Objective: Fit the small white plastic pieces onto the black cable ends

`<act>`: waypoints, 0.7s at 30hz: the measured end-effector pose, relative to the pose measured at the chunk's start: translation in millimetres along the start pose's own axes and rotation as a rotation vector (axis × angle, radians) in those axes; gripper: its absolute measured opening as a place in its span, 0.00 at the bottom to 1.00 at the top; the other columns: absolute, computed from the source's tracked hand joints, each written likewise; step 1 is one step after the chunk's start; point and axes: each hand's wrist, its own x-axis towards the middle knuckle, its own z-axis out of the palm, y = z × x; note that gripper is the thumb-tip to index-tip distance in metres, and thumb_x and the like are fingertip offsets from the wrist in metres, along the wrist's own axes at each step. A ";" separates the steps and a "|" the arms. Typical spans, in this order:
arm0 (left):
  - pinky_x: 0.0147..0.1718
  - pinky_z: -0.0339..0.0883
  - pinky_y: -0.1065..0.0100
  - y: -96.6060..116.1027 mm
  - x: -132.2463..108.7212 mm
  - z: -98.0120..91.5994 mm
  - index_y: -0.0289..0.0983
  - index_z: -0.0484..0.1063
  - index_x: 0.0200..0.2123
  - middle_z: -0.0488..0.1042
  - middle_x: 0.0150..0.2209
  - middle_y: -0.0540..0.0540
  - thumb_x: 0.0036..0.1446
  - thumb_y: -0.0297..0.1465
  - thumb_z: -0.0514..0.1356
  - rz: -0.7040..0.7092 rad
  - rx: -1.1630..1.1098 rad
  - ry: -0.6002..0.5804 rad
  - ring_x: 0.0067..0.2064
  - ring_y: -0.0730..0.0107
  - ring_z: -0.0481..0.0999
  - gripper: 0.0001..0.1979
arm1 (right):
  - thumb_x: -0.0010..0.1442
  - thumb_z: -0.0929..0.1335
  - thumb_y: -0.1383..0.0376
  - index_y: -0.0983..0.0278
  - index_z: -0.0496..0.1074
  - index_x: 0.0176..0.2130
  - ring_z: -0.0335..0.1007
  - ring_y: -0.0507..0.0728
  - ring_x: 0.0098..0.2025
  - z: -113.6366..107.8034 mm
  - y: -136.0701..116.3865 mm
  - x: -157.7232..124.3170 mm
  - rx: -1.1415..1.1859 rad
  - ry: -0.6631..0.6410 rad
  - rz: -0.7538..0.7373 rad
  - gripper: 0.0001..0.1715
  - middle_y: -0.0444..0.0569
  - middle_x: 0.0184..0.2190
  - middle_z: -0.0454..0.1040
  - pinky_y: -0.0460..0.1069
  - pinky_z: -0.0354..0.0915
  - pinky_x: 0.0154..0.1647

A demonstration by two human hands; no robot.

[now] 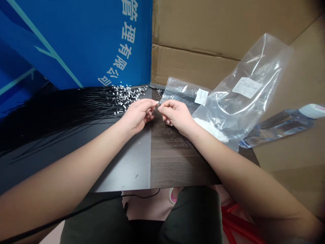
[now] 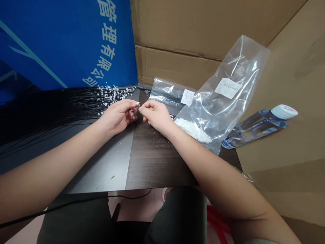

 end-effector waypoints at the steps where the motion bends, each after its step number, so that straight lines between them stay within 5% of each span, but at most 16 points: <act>1: 0.27 0.62 0.72 0.0 0.0 0.0 0.36 0.74 0.26 0.65 0.24 0.52 0.46 0.30 0.71 0.001 0.004 -0.001 0.27 0.76 0.64 0.08 | 0.61 0.72 0.69 0.63 0.71 0.31 0.58 0.46 0.17 -0.1 -0.1 -0.2 0.003 -0.003 0.002 0.07 0.39 0.18 0.70 0.42 0.53 0.16; 21: 0.25 0.58 0.71 -4.6 3.3 -1.9 0.36 0.76 0.27 0.66 0.23 0.52 0.45 0.30 0.71 0.099 0.062 0.021 0.25 0.76 0.62 0.07 | 0.61 0.72 0.68 0.62 0.71 0.31 0.58 0.46 0.18 -0.6 0.2 -0.9 -0.007 0.006 0.003 0.07 0.40 0.19 0.69 0.43 0.54 0.17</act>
